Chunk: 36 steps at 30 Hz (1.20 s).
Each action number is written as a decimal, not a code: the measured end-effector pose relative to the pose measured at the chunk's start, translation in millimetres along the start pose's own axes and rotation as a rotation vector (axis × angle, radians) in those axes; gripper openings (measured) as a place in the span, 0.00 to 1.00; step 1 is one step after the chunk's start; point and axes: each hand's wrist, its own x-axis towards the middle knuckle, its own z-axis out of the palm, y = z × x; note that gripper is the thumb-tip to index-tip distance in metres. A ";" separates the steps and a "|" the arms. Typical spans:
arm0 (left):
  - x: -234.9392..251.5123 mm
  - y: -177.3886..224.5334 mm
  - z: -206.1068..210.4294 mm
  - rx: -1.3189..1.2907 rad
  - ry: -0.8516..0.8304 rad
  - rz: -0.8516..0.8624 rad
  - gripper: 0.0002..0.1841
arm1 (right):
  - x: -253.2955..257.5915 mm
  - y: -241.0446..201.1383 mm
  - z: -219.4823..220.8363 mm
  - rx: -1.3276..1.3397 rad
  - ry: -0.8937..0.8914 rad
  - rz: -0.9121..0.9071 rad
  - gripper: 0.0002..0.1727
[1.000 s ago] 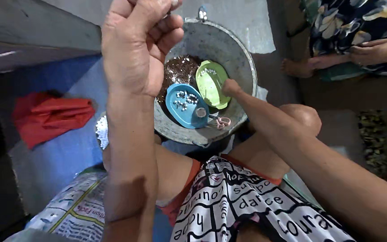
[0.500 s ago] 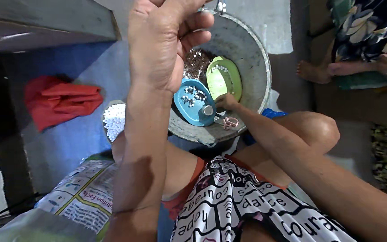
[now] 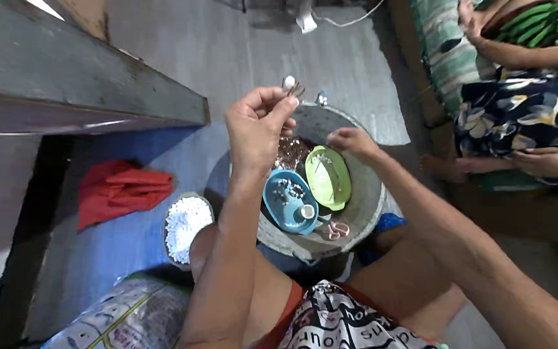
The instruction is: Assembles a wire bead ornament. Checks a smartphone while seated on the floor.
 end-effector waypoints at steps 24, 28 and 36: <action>-10.0 -18.7 30.7 0.213 -0.005 0.086 0.07 | -76.5 -132.1 -25.0 0.803 0.421 -0.487 0.08; -16.8 -16.4 27.8 0.266 -0.068 0.125 0.07 | -76.3 -132.1 -22.5 0.766 0.422 -0.503 0.08; -17.5 -15.3 26.3 0.274 -0.069 0.115 0.07 | -74.8 -134.4 -18.9 0.758 0.435 -0.508 0.09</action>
